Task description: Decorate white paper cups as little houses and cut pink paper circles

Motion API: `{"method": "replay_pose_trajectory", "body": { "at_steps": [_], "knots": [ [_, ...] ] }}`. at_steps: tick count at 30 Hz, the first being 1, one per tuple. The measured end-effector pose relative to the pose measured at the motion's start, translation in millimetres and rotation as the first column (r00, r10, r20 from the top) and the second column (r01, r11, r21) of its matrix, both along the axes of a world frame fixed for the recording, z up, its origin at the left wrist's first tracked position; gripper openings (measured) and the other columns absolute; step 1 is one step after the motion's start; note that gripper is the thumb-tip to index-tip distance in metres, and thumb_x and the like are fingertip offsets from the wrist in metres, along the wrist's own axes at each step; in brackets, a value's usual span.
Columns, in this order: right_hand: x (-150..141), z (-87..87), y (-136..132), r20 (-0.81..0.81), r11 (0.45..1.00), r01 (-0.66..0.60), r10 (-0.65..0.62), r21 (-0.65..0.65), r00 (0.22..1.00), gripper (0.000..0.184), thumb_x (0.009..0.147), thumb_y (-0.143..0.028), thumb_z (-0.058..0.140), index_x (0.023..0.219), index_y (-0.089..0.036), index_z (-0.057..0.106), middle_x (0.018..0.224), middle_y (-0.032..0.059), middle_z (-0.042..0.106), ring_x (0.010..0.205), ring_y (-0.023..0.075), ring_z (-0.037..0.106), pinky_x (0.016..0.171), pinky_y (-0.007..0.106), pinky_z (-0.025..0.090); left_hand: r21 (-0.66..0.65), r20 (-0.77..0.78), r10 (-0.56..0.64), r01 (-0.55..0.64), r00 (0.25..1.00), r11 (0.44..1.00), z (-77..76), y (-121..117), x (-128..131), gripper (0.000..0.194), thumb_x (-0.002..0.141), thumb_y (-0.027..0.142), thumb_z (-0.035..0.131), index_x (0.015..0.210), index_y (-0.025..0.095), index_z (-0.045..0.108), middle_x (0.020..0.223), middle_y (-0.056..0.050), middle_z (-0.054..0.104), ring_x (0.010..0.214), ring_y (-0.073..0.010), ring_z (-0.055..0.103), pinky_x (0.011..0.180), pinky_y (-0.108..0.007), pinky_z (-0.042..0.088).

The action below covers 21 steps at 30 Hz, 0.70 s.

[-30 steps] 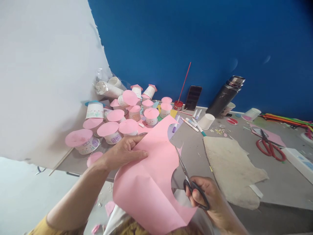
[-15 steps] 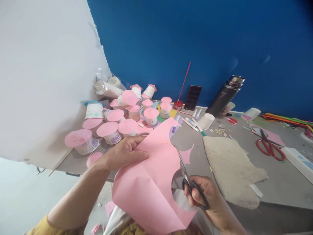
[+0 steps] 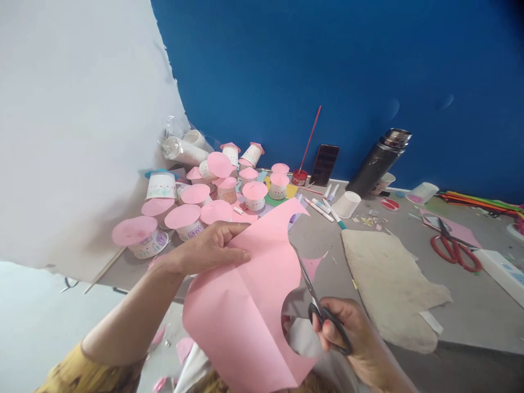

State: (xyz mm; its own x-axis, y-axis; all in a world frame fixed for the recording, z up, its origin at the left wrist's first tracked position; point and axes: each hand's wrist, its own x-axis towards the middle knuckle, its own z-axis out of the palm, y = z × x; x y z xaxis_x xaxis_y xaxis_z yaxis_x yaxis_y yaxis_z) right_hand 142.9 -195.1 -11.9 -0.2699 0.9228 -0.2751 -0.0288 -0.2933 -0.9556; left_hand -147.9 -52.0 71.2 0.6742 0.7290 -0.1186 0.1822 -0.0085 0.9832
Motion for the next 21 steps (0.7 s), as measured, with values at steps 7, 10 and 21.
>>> {"method": "replay_pose_trajectory", "body": {
  "at_steps": [7,10,21],
  "knots": [
    [15,2.0,3,0.028,0.994,0.066,-0.068,0.085,0.997,0.067,0.075,-0.080,0.068,0.081,-0.013,0.070,0.061,0.0029,0.059,0.057,0.0120,0.044,0.056,0.026,0.033,-0.004,-0.022,-0.127,0.127,0.992,0.992,12.6,14,9,0.038,0.083,0.035,0.078,0.117,0.019,0.076,0.086,-0.004,0.078,0.072,-0.0180,0.071,0.059,-0.022,0.054],
    [19,11.7,9,0.007,0.960,0.187,-0.193,0.208,0.981,0.065,0.073,-0.076,0.074,0.095,-0.014,0.072,0.078,0.0084,0.068,0.067,0.0167,0.054,0.060,0.028,0.042,0.035,-0.063,-0.170,0.172,0.983,0.984,24.8,15,19,0.031,0.081,0.037,0.078,0.106,0.018,0.078,0.081,-0.003,0.076,0.067,-0.0176,0.069,0.055,-0.022,0.052],
    [-17,26.9,63,-0.157,0.634,0.734,-0.721,0.243,0.675,0.044,0.055,-0.041,0.092,0.078,-0.019,0.061,0.061,-0.0038,0.062,0.053,0.0106,0.052,0.049,0.022,0.043,0.378,-0.313,-0.325,0.431,0.892,0.819,96.0,57,108,0.023,0.067,0.027,0.081,0.089,0.022,0.079,0.074,0.001,0.075,0.065,-0.0171,0.069,0.056,-0.022,0.047]
  ]
}}
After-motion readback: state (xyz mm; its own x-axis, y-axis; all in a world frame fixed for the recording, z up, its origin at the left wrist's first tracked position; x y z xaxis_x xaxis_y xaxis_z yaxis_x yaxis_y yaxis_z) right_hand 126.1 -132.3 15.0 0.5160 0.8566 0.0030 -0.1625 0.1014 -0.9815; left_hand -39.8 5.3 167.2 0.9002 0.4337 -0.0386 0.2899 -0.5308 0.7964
